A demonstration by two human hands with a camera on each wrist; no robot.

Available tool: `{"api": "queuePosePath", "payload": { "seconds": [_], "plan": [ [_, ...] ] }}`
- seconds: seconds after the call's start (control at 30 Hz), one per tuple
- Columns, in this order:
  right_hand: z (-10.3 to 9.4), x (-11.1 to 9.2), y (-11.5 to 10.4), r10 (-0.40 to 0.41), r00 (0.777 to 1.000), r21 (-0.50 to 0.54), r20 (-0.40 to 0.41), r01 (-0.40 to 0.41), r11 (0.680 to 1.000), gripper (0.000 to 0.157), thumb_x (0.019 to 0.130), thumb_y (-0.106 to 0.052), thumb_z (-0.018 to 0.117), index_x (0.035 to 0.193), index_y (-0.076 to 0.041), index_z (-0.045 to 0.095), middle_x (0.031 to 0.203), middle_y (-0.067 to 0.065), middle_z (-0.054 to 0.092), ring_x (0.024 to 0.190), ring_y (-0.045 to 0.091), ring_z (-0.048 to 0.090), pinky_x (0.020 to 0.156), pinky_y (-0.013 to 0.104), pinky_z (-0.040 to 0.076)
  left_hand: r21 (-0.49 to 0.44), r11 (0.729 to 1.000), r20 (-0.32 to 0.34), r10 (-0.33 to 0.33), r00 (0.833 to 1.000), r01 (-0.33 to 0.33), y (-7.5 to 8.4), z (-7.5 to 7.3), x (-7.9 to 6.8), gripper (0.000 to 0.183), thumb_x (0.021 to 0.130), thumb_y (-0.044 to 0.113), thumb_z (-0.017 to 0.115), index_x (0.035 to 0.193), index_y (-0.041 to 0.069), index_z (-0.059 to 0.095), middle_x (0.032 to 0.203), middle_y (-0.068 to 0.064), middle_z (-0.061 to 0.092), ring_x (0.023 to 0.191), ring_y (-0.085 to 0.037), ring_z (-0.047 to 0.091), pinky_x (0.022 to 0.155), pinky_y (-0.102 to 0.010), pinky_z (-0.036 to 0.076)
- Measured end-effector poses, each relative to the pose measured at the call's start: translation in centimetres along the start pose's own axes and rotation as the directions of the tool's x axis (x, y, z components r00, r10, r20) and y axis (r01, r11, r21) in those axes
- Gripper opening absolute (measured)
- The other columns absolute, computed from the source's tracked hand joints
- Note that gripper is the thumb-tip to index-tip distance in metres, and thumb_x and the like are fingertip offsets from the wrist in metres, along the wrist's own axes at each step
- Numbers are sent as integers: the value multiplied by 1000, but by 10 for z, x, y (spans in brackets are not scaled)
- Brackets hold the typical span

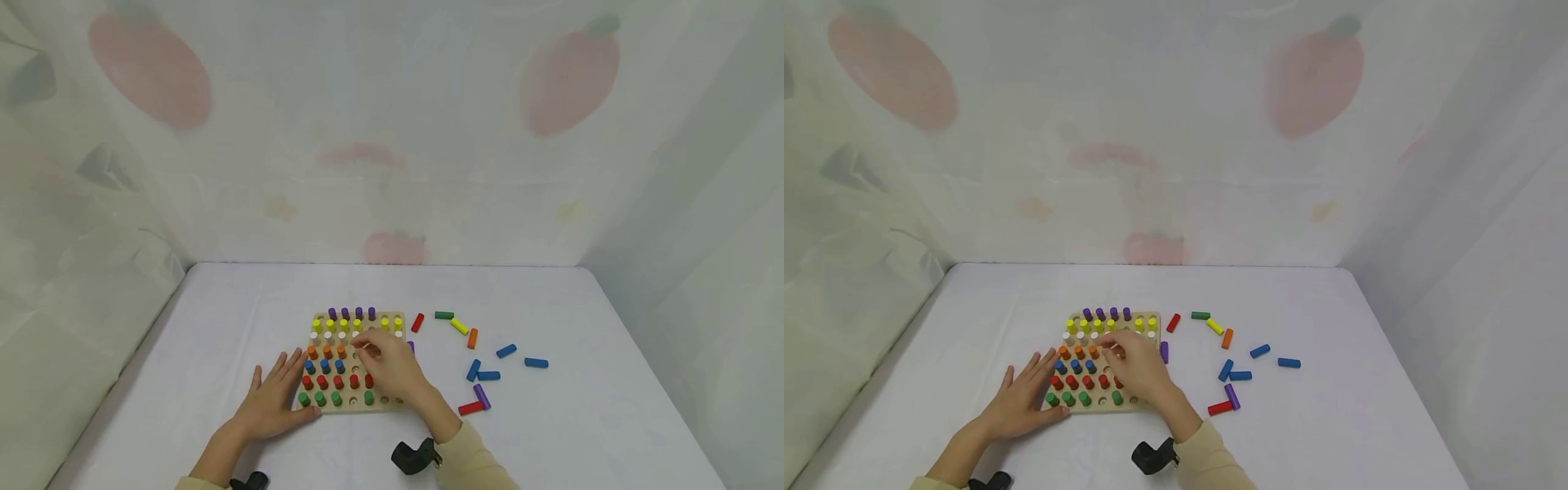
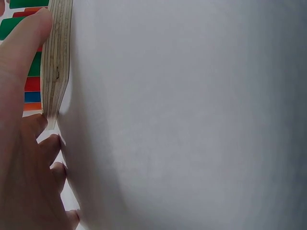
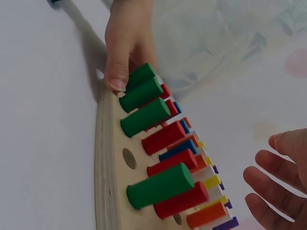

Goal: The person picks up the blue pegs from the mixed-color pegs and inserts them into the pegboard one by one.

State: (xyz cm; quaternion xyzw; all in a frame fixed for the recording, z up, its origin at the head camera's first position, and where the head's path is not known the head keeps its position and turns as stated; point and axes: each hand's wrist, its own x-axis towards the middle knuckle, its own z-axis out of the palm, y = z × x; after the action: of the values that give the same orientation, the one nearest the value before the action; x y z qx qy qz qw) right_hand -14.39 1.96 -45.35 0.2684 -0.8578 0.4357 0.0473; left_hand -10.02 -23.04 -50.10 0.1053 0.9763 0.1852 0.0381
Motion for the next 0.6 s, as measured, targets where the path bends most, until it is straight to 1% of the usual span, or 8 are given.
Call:
{"api": "queuePosePath", "payload": {
  "seconds": [0.13, 0.37, 0.53, 0.6],
  "plan": [
    [-9, -4, 3, -11, 1000, 1, -28, 11, 1000, 16, 91, -16, 58, 105, -16, 64, 98, -6, 65, 85, 2, 59, 75, 18, 52, 1, 1000, -5, 4, 1000, -4, 0, 1, 0, 101, 66, 71, 62, 145, 17, 30, 151, -7, 27, 138, -38, 20, 102, -71, 4],
    [-23, -14, 10, 8, 996, 22, -90, -6, 1000, 17, 88, -11, 61, 105, -13, 63, 98, -4, 65, 89, 6, 61, 76, 31, 55, -2, 1000, -3, 6, 1000, -6, -1, 1, 0, 101, 66, 70, 63, 145, 17, 30, 151, -7, 27, 138, -37, 20, 102, -70, 4],
    [-33, -23, 22, 8, 990, 25, -139, -5, 1000, 21, 87, -9, 62, 107, -12, 62, 101, -5, 66, 93, 6, 61, 78, 33, 54, -5, 1000, -3, 6, 1000, -6, 0, 0, 0, 101, 66, 70, 63, 145, 17, 30, 151, -7, 27, 138, -37, 20, 102, -70, 4],
    [-38, -27, 28, 8, 987, 6, -161, -7, 1000, 22, 87, -10, 63, 109, -13, 62, 102, -6, 65, 94, 6, 60, 79, 32, 54, -6, 1000, -3, 6, 1000, -6, 0, 0, 0, 100, 66, 70, 63, 145, 17, 30, 151, -7, 27, 138, -37, 20, 102, -70, 4]
  ]
}}
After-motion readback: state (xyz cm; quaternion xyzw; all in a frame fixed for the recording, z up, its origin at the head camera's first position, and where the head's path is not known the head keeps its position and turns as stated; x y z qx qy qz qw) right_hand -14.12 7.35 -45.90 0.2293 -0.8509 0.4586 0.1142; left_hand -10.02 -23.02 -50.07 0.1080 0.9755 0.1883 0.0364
